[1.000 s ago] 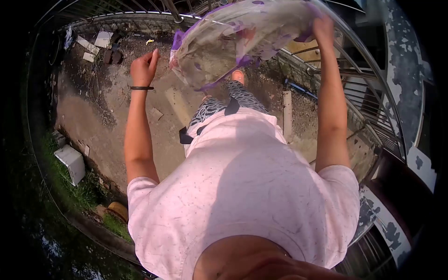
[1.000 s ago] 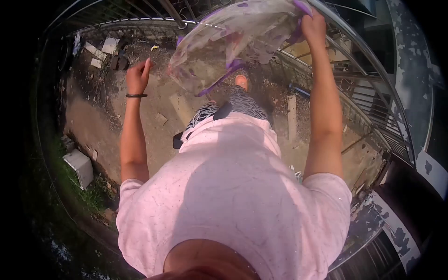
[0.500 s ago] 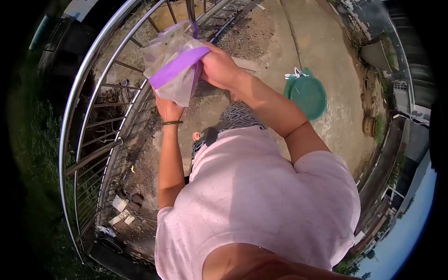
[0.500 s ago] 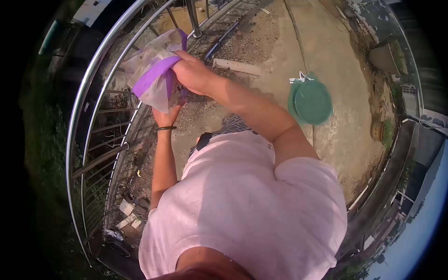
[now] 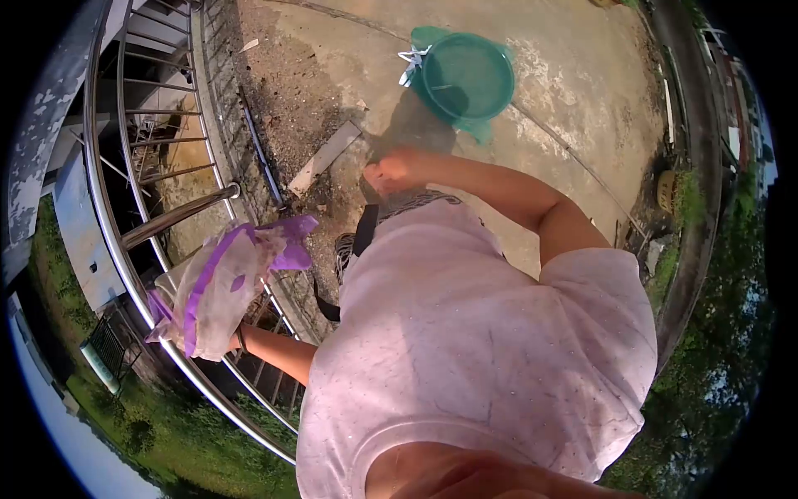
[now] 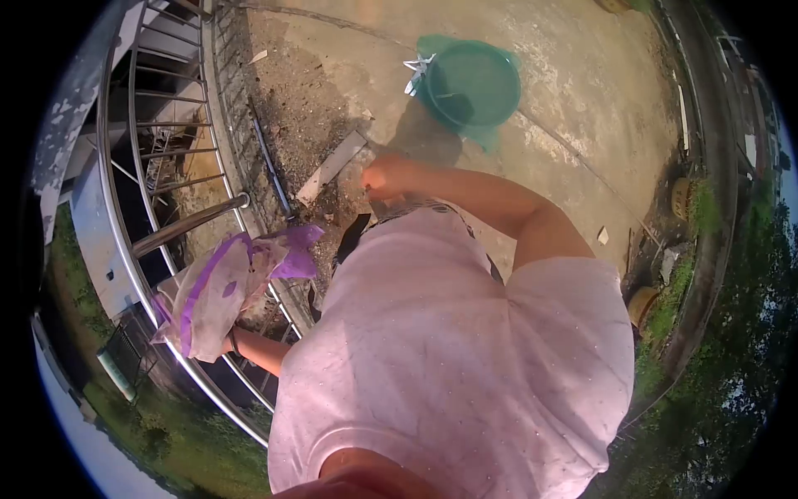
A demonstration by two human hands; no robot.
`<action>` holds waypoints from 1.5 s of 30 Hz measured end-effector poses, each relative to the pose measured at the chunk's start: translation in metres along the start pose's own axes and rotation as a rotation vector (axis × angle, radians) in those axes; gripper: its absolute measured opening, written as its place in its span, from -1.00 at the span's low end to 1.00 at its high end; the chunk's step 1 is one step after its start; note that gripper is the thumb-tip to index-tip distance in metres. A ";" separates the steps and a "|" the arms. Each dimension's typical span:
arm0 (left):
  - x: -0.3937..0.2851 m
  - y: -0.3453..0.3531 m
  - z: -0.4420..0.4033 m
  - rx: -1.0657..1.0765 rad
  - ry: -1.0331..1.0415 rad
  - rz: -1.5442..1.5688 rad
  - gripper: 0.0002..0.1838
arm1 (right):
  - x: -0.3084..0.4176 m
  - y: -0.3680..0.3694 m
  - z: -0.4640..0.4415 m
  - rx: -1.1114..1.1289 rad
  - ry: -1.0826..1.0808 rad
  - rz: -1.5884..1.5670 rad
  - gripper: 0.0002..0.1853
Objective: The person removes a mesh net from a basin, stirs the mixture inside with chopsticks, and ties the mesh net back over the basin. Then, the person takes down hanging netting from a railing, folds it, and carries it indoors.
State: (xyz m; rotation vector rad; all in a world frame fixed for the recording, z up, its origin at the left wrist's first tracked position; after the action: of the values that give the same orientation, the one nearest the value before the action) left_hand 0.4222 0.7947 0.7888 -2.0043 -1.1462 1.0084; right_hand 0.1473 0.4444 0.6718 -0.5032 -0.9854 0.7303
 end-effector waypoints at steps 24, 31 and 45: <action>-0.438 0.437 -0.488 -0.189 0.262 0.161 -0.48 | -0.462 -0.263 -0.126 -0.495 1.060 -1.018 -0.72; -0.581 0.553 -0.648 -0.302 0.220 0.360 -0.49 | -0.515 -0.322 -0.126 -0.333 1.496 -1.028 -0.59; -0.806 0.762 -0.925 -0.398 0.104 0.184 -0.57 | -0.864 -1.012 -0.608 -0.816 0.644 -0.586 -0.71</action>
State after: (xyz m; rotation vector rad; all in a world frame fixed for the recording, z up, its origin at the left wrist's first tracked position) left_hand 1.2537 -0.3793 0.9183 -2.4835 -1.1942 0.7960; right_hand 0.7026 -0.9062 0.5851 -1.0159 -0.7179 -0.3951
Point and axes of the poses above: each hand's wrist, its own z-axis away from the middle knuckle, its own y-axis out of the palm, x = y × z, the point moved 7 cm from there along -z, towards the middle knuckle, and after that the axes turned 2 degrees about -x, right-handed, at the moved point
